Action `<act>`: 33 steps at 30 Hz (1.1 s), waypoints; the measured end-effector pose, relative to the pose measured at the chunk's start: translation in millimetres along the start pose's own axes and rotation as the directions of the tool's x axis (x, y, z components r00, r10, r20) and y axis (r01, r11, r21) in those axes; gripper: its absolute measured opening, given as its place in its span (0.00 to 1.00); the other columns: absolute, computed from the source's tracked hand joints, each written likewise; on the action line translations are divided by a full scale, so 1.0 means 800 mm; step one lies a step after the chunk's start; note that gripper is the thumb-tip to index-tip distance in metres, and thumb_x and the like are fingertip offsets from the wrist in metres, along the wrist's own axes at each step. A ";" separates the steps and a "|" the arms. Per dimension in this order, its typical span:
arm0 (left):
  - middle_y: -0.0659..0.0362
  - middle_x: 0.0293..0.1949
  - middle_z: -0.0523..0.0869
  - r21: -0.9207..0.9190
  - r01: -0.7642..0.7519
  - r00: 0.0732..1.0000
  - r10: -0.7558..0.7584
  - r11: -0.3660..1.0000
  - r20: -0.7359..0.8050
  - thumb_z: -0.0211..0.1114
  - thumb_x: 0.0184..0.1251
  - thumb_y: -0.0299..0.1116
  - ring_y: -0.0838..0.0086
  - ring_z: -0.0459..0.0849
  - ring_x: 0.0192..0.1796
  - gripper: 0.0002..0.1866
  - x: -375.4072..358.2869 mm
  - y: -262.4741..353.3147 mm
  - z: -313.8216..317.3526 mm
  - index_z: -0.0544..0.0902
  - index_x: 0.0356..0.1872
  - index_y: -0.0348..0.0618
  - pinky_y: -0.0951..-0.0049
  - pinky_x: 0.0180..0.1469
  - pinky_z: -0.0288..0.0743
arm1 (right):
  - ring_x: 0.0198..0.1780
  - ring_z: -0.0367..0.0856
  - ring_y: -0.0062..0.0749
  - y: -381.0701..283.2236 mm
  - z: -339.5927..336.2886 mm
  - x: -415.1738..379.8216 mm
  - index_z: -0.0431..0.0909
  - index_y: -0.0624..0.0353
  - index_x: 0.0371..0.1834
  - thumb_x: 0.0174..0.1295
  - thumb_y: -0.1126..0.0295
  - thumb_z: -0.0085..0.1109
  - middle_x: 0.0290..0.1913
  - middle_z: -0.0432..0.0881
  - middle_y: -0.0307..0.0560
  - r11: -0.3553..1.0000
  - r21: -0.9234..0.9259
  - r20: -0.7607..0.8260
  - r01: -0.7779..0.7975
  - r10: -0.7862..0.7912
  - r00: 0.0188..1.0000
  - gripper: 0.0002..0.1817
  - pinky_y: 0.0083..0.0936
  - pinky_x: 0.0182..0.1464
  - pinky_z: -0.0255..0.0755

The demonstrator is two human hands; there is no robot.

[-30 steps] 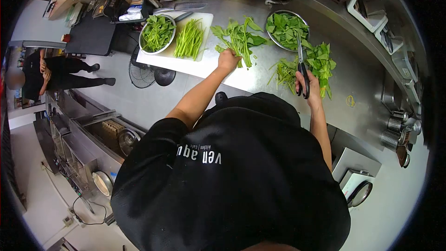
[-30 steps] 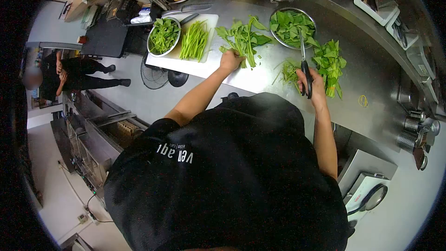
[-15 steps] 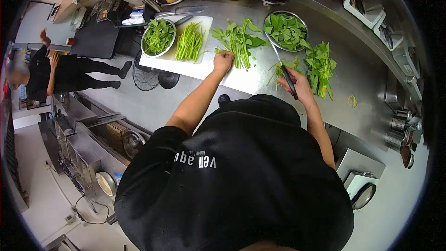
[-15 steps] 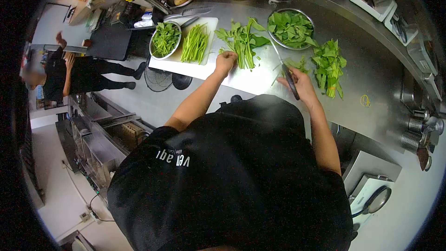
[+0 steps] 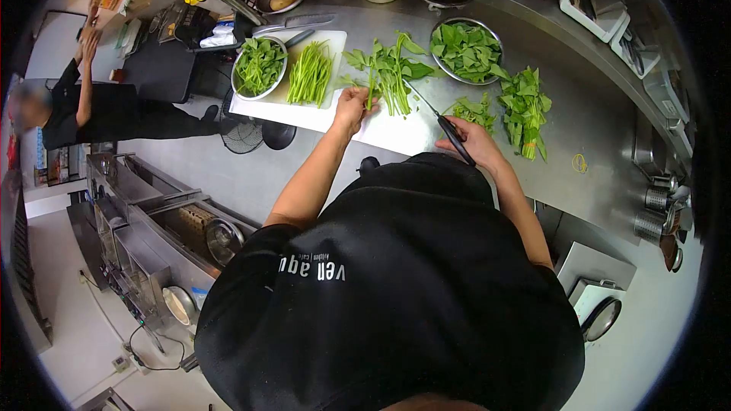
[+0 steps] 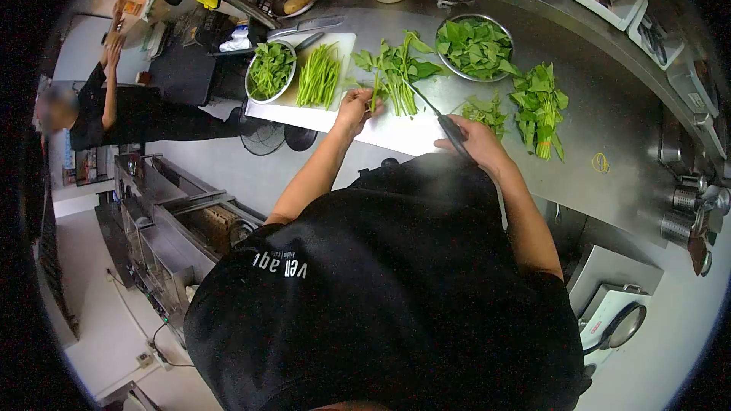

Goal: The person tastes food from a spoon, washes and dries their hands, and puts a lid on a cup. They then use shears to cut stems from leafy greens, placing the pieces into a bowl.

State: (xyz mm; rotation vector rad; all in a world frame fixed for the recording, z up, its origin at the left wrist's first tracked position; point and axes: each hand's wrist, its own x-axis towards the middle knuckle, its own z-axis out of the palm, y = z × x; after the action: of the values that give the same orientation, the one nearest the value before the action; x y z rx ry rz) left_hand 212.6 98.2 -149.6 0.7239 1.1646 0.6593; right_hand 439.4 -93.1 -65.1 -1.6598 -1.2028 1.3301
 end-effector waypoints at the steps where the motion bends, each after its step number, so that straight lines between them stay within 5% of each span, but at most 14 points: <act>1: 0.58 0.35 0.79 -0.001 -0.001 1.000 0.001 1.000 -0.003 0.57 0.71 0.28 0.68 0.84 0.39 0.05 0.001 0.000 -0.004 0.69 0.42 0.42 0.69 0.41 0.80 | 0.27 0.69 0.13 0.002 0.001 0.002 0.73 0.65 0.58 0.52 0.68 0.72 0.27 0.74 0.31 1.000 0.013 -0.029 0.023 -0.023 0.999 0.30 0.14 0.29 0.64; 4: 0.56 0.36 0.79 -0.055 0.008 1.000 -0.007 0.998 0.022 0.58 0.67 0.23 0.66 0.84 0.39 0.06 0.005 0.001 -0.013 0.70 0.40 0.42 0.66 0.43 0.81 | 0.28 0.70 0.13 0.002 0.000 -0.001 0.73 0.65 0.57 0.52 0.69 0.72 0.27 0.75 0.31 1.000 0.011 -0.034 0.029 -0.029 0.999 0.29 0.14 0.29 0.64; 9: 0.56 0.42 0.79 -0.147 -0.249 0.936 0.277 0.957 0.219 0.59 0.64 0.18 0.68 0.84 0.39 0.08 -0.007 0.023 -0.033 0.72 0.37 0.42 0.68 0.49 0.81 | 0.28 0.70 0.13 -0.001 0.002 -0.002 0.73 0.65 0.58 0.53 0.70 0.71 0.28 0.75 0.31 0.997 0.078 -0.019 0.010 -0.009 1.000 0.28 0.14 0.29 0.65; 14: 0.56 0.46 0.79 -0.094 -0.350 0.926 0.360 0.932 0.113 0.59 0.62 0.16 0.69 0.84 0.40 0.09 -0.034 0.054 -0.037 0.72 0.37 0.43 0.68 0.48 0.81 | 0.29 0.70 0.13 0.007 -0.001 0.002 0.73 0.65 0.58 0.53 0.71 0.71 0.29 0.75 0.30 0.996 0.090 -0.051 -0.001 0.006 0.999 0.29 0.13 0.32 0.65; 18: 0.55 0.47 0.78 -0.030 -0.326 0.936 0.327 0.945 0.131 0.59 0.62 0.15 0.67 0.84 0.40 0.10 -0.033 0.050 -0.032 0.72 0.38 0.42 0.68 0.45 0.82 | 0.30 0.70 0.13 -0.003 -0.001 0.002 0.72 0.65 0.59 0.51 0.70 0.73 0.29 0.74 0.30 0.999 0.043 0.000 0.017 -0.017 1.000 0.31 0.14 0.33 0.65; 29: 0.59 0.41 0.79 0.153 -0.135 0.849 0.035 0.979 0.527 0.57 0.65 0.17 0.71 0.83 0.40 0.10 -0.081 0.044 0.040 0.72 0.45 0.40 0.70 0.46 0.81 | 0.25 0.62 0.13 -0.051 -0.017 -0.024 0.74 0.64 0.58 0.49 0.65 0.75 0.23 0.66 0.27 0.991 -0.120 0.138 0.063 -0.046 0.989 0.32 0.16 0.27 0.60; 31: 0.58 0.43 0.80 0.156 -0.122 0.840 0.018 0.980 0.542 0.58 0.64 0.16 0.71 0.83 0.40 0.12 -0.079 0.043 0.050 0.71 0.46 0.39 0.71 0.45 0.81 | 0.30 0.71 0.18 -0.038 -0.021 -0.030 0.78 0.62 0.53 0.50 0.60 0.73 0.27 0.77 0.35 0.998 -0.047 0.113 0.035 -0.030 0.993 0.28 0.20 0.35 0.68; 33: 0.57 0.45 0.80 0.158 -0.110 0.830 0.003 0.981 0.558 0.58 0.63 0.16 0.71 0.83 0.40 0.14 -0.076 0.044 0.062 0.71 0.48 0.38 0.71 0.45 0.81 | 0.29 0.70 0.18 -0.034 -0.025 -0.038 0.78 0.62 0.53 0.50 0.61 0.73 0.27 0.77 0.34 1.000 -0.004 0.079 0.024 -0.024 0.997 0.28 0.19 0.35 0.68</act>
State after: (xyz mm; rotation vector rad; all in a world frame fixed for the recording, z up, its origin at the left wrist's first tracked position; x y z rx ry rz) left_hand 241.1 64.0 -76.1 1.0312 0.6635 0.3474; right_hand 450.7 -112.1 -25.6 -1.6047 -1.2689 1.3906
